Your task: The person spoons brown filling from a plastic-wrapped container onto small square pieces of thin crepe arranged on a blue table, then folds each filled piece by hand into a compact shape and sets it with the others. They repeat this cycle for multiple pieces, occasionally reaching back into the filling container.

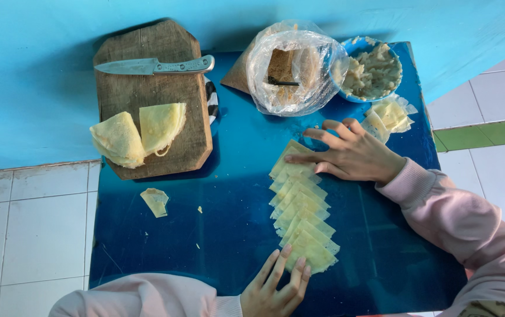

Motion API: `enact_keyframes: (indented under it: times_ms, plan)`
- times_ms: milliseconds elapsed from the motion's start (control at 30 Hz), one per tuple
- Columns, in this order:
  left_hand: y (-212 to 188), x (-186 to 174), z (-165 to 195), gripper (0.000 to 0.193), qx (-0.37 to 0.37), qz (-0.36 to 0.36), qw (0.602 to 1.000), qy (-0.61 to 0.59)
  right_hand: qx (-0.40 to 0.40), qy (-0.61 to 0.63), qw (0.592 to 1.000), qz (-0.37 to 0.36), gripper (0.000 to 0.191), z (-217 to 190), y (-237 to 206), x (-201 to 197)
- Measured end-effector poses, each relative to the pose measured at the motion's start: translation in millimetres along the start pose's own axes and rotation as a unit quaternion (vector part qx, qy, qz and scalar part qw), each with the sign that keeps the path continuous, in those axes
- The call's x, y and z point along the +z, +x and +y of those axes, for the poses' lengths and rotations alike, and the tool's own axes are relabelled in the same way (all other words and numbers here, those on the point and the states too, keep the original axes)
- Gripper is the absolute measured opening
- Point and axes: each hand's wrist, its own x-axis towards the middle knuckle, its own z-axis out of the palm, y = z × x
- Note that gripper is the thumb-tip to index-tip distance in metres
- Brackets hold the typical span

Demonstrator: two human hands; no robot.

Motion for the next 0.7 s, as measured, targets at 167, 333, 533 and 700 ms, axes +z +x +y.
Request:
enact_keyframes:
  times_ms: [167,333,533,700]
  plan:
    - [-1,5,2,0.035,-0.010,0.022,1.000,0.008,0.026,0.125,0.992,-0.008,0.050,6,0,4]
    - [-3,4,2,0.035,-0.005,0.019,1.000,0.011,0.043,0.146,0.988,-0.010,0.056,10,0,10]
    - [-3,3,0,0.035,-0.002,0.006,1.000,-0.011,0.058,0.128,0.990,0.007,0.052,14,2,12]
    - [2,-7,-3,0.036,0.000,-0.002,1.000,-0.015,0.042,0.008,0.999,0.018,0.050,17,8,0]
